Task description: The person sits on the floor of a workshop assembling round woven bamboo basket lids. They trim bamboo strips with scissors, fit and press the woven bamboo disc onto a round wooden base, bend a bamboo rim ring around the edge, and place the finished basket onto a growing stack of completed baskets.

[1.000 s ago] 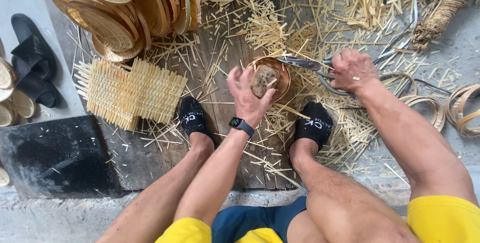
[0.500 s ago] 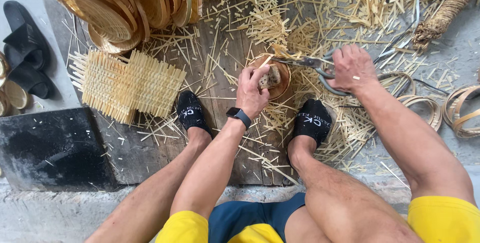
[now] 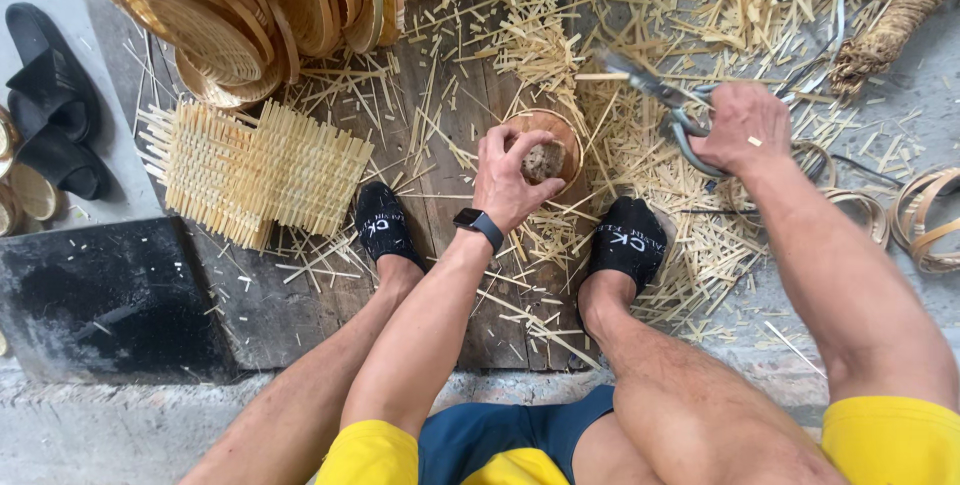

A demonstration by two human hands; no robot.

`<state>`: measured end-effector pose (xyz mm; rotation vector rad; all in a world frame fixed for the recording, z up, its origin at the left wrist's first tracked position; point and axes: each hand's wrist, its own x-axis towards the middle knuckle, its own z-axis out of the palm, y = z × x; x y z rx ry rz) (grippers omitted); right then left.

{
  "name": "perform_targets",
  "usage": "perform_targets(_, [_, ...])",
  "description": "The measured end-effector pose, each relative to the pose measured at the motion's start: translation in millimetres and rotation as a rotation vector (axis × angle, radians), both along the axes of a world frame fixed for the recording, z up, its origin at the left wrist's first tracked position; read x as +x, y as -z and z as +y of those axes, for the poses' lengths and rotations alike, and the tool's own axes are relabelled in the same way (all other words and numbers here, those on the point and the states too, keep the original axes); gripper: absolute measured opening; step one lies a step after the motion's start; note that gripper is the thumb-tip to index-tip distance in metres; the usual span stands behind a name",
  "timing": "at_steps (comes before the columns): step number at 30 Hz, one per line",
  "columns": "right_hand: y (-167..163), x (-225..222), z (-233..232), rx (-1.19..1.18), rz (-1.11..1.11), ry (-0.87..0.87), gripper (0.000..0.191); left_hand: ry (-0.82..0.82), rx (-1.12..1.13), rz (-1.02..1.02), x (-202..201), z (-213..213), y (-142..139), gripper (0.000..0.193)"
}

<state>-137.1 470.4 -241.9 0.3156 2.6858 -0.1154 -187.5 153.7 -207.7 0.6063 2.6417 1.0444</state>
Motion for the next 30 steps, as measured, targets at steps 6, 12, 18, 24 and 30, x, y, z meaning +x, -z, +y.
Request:
perform_targets(6, [-1,11,-24,0.052,0.395,0.259,0.072,-0.231,-0.085,-0.369,8,-3,21,0.078])
perform_targets(12, [-19,-3,-85,-0.985,-0.038,0.498,0.038,-0.094,-0.107,-0.257,-34,-1,71,0.032])
perform_targets(18, [-26,-30,-98,-1.091,-0.213,0.679,0.024,-0.138,-0.249,-0.709,-68,11,66,0.034])
perform_targets(24, [-16,-33,-93,-1.124,-0.168,0.648,0.016,-0.167,-0.282,-0.756,-79,17,63,0.029])
perform_targets(30, [-15,-29,-103,-0.997,-0.021,0.611,0.014,-0.173,-0.269,-0.715,-73,17,60,0.030])
